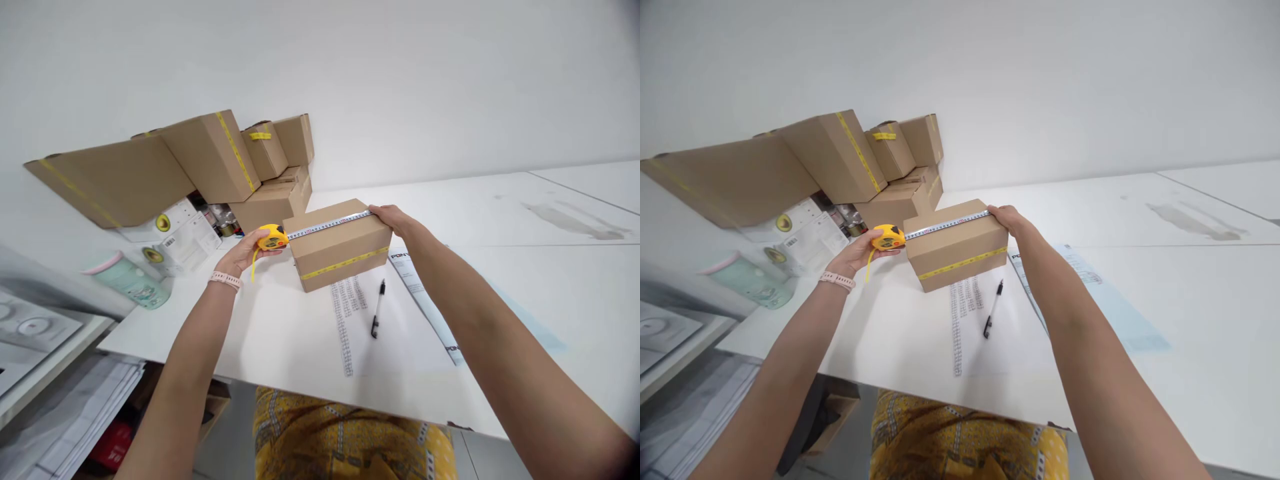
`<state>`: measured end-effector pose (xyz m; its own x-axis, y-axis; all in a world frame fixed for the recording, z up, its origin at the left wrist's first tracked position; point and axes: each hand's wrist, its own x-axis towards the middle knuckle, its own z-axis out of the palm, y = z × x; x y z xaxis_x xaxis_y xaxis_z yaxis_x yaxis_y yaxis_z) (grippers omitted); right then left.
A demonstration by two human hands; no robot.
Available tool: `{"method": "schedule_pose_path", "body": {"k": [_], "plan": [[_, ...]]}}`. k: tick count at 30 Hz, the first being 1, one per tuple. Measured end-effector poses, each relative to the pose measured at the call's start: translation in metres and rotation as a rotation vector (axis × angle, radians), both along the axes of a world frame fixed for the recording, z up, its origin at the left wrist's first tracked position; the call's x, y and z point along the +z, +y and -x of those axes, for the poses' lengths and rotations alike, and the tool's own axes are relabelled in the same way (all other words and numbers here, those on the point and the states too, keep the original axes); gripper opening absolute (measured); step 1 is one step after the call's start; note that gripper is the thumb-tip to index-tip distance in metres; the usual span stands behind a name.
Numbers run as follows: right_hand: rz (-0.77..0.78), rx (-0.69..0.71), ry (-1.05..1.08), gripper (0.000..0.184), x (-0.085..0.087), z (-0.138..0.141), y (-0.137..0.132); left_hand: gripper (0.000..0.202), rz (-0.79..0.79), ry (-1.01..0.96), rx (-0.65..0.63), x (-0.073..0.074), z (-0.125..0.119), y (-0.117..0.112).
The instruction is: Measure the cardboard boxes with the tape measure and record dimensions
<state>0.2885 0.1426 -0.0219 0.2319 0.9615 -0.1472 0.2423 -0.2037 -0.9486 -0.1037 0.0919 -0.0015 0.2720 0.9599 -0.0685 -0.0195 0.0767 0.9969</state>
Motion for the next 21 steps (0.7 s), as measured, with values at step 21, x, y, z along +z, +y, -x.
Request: {"method": "schedule_pose_path", "body": {"k": [21], "plan": [[-0.026,0.025,0.217,0.027,-0.024,-0.003,-0.016,0.055,0.063,0.064,-0.049,0.001,0.017,0.021]]}}
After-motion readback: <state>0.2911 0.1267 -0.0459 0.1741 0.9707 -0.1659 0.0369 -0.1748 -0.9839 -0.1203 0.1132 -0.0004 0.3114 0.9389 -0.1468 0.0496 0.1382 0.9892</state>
